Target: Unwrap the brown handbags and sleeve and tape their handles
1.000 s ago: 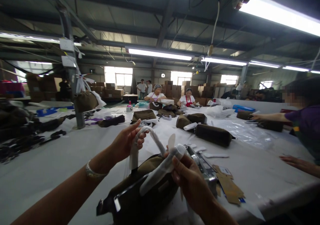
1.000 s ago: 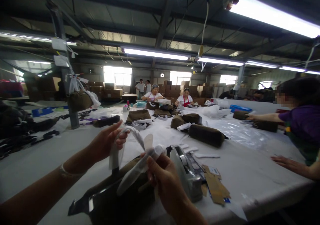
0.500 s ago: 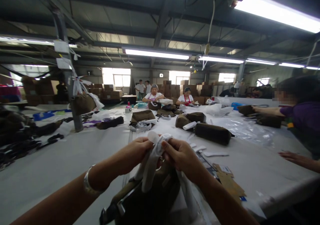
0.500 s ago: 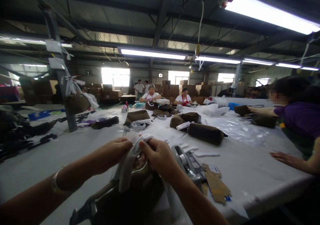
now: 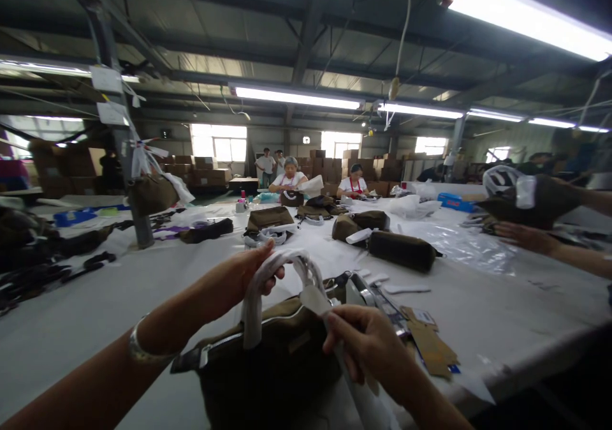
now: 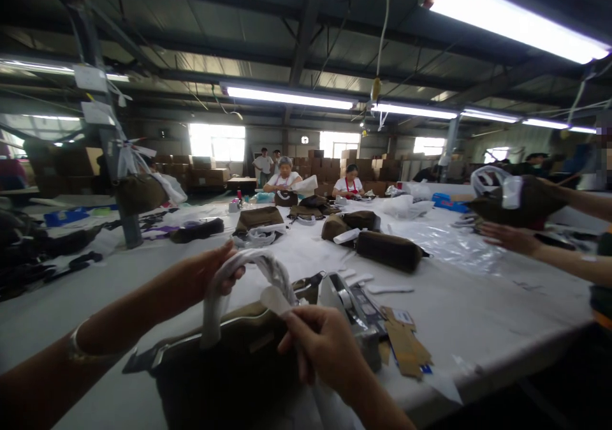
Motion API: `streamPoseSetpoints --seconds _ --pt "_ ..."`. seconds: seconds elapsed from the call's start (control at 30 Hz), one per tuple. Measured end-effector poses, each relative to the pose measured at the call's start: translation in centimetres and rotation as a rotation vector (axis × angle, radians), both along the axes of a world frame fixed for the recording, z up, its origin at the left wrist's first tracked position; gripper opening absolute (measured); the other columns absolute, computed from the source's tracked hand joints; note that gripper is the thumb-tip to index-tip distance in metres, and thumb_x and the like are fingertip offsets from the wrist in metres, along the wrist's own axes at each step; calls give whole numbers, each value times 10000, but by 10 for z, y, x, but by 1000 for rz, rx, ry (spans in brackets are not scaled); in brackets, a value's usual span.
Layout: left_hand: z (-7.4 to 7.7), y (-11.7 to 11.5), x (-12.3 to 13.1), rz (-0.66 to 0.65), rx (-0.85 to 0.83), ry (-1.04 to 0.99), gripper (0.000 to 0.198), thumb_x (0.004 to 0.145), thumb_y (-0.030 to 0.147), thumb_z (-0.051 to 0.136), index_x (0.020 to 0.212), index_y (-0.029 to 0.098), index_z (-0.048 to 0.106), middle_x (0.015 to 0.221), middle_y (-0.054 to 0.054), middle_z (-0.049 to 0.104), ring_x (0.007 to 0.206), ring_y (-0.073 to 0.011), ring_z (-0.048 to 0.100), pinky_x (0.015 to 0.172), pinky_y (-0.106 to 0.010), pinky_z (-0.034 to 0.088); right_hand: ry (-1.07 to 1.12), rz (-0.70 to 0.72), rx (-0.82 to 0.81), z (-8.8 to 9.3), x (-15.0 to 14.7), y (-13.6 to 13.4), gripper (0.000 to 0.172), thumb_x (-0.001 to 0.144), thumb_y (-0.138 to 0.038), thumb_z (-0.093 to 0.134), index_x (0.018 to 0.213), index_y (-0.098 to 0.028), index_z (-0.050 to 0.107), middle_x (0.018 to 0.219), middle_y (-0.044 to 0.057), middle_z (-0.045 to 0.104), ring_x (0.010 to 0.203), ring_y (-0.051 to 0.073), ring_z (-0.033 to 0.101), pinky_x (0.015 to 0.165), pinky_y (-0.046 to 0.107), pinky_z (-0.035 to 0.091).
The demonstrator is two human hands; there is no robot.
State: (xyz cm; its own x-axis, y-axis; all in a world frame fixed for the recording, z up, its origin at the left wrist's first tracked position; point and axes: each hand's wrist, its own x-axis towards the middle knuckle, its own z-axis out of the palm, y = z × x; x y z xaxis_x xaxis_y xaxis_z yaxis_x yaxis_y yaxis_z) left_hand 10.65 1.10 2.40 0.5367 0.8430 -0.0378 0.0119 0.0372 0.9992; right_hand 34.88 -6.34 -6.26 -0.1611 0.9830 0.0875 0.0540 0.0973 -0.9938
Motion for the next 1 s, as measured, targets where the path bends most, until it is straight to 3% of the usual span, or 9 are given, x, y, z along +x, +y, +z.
streamPoseSetpoints --seconds 0.07,0.2,0.33,0.4,0.47,0.63,0.77,0.87,1.0 --pt "1 -7 7 8 49 32 435 903 571 640 866 140 674 836 -30 641 632 -91 536 562 -184 412 28 89 -18 1 -16 5 521 871 -623 639 909 -109 715 682 63 714 334 64 498 310 152 315" --pt "1 -28 20 -71 207 185 467 915 594 589 854 140 682 807 -40 670 695 -135 582 653 -222 469 298 95 21 11 -42 17 445 858 -563 698 872 -118 705 659 18 681 349 37 469 322 132 300" --pt "-1 -31 14 162 551 387 540 895 677 532 895 156 676 803 -43 671 764 -209 642 674 -290 533 428 99 14 17 -49 20 458 891 -554 670 761 -116 696 456 -44 515 339 21 372 353 128 270" --pt "-3 -27 9 256 528 375 541 861 677 584 1041 170 635 904 -52 683 787 -228 667 628 -306 558 423 114 26 19 -49 18 448 892 -550 671 791 -115 705 485 -32 545 353 25 388 363 132 279" --pt "-4 -23 8 235 408 315 557 837 648 641 1130 177 596 935 -50 689 774 -213 669 591 -286 550 400 138 31 23 -48 16 439 881 -549 682 833 -113 711 614 4 637 373 21 426 361 131 284" --pt "5 -20 13 212 419 193 384 806 519 742 855 140 710 773 -27 685 741 -161 633 660 -249 518 125 180 35 38 -32 6 438 876 -563 672 907 -126 692 795 49 719 479 95 619 438 179 477" --pt "14 -25 12 268 404 77 360 771 483 796 867 139 754 785 -49 725 761 -183 669 713 -293 556 -82 -39 226 46 -15 -11 371 890 -508 680 1033 -166 654 759 27 732 507 146 674 476 222 530" --pt "18 -32 14 272 399 42 360 764 457 815 905 129 768 824 -70 758 766 -191 696 745 -312 575 68 -53 250 53 -10 -20 341 900 -462 688 1084 -189 597 796 29 750 545 158 695 525 246 558" --pt "23 -39 18 296 434 28 381 754 446 826 953 127 766 844 -73 778 765 -200 716 757 -328 597 326 220 162 63 -11 -17 297 884 -305 727 1145 -174 674 1163 104 734 980 207 735 826 297 589"
